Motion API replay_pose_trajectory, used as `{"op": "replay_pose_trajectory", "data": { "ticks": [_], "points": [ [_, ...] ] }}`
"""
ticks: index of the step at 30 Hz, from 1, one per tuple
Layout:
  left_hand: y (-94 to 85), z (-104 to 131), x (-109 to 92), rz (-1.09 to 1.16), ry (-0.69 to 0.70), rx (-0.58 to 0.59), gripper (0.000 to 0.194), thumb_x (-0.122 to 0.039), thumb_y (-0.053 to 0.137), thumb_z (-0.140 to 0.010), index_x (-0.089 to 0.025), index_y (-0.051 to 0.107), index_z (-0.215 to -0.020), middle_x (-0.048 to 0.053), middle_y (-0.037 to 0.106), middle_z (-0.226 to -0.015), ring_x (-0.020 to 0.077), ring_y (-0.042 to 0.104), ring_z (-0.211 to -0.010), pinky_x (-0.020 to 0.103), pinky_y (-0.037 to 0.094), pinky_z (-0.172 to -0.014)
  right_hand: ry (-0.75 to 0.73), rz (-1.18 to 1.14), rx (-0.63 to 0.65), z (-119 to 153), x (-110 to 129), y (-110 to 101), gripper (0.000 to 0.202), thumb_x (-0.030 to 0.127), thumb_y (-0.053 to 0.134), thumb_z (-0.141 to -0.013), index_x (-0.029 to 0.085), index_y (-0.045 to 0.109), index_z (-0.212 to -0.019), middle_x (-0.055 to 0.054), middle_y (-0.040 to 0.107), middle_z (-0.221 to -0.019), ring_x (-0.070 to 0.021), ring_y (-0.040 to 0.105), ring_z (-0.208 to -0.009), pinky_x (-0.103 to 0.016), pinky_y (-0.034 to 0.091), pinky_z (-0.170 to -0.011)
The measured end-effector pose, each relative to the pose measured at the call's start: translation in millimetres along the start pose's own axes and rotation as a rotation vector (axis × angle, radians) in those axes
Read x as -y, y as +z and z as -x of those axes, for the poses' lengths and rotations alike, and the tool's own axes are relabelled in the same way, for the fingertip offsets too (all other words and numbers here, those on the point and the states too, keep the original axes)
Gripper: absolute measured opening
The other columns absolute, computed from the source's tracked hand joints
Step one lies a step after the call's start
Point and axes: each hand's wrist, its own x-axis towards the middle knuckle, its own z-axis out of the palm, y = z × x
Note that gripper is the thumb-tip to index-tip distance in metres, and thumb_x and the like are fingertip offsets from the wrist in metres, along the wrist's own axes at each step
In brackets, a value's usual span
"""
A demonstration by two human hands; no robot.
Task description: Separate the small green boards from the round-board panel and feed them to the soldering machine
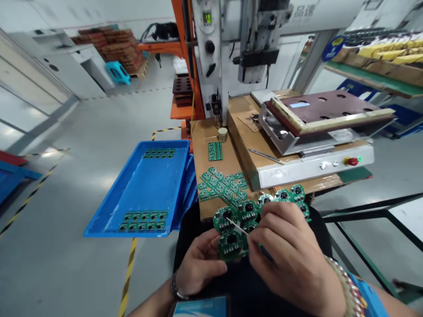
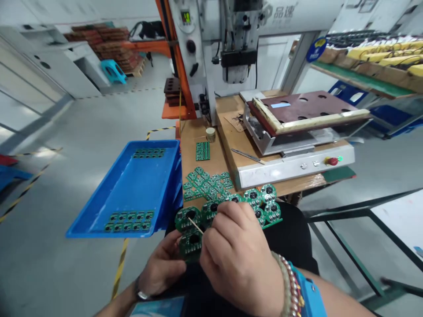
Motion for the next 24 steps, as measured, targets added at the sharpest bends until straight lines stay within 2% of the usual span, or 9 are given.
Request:
{"op": "replay_pose_trajectory", "data": {
  "ticks": [6, 10, 16, 20, 24],
  "points": [
    [-1.9, 0.0, -0.4, 0.006, -0.026, 0.009, 0.052, -0.014, 0.075, -0.063, -0.032, 0.065, -0.111, 0.003, 0.073, -0.094, 0.0266, 0.065, -0.092, 0.042, 0.045, -0.087, 0.003, -0.004, 0.001, 0.2, 1.3, 1.1, 0.016, 0.008, 0.054, -0.076, 0.016, 0.055, -0.062, -0.002, 0.051, -0.061, -0.0171, 0.047, -0.078, -0.032, 0.039, -0.068],
    [0.9, -0.1, -1.4, 0.008, -0.018, -0.027, 0.052, -0.014, 0.077, -0.061, -0.031, 0.067, -0.109, 0.003, 0.074, -0.093, 0.0280, 0.065, -0.093, 0.043, 0.046, -0.086, 0.000, -0.002, 0.015, 0.7, 2.3, 1.8, 0.016, 0.009, 0.054, -0.077, 0.016, 0.055, -0.063, -0.001, 0.051, -0.061, -0.0166, 0.047, -0.076, -0.033, 0.039, -0.068],
    [0.2, 1.2, -0.9, 0.017, -0.018, -0.039, 0.054, -0.011, 0.076, -0.060, -0.031, 0.067, -0.109, 0.003, 0.074, -0.090, 0.0257, 0.066, -0.090, 0.036, 0.048, -0.081, -0.005, -0.002, 0.011, 1.8, 1.6, 2.8, 0.016, 0.009, 0.054, -0.076, 0.016, 0.055, -0.062, -0.001, 0.051, -0.061, -0.0167, 0.047, -0.076, -0.033, 0.039, -0.068],
    [-0.5, 1.6, -0.5, 0.019, -0.023, -0.053, 0.054, -0.013, 0.077, -0.060, -0.030, 0.067, -0.109, 0.004, 0.074, -0.092, 0.0271, 0.066, -0.089, 0.040, 0.047, -0.084, 0.000, -0.013, 0.010, 2.3, 1.2, 2.6, 0.015, 0.009, 0.054, -0.076, 0.016, 0.055, -0.062, -0.001, 0.050, -0.061, -0.0168, 0.047, -0.077, -0.032, 0.039, -0.069],
    [-1.9, 2.1, 0.6, 0.032, -0.019, -0.060, 0.055, -0.006, 0.074, -0.059, -0.030, 0.067, -0.108, 0.003, 0.074, -0.090, 0.0226, 0.068, -0.078, 0.034, 0.051, -0.073, 0.013, -0.015, 0.007, 1.9, 1.8, 3.8, 0.017, 0.008, 0.053, -0.076, 0.016, 0.055, -0.062, -0.002, 0.051, -0.061, -0.0166, 0.047, -0.077, -0.032, 0.038, -0.068]
  ]
}}
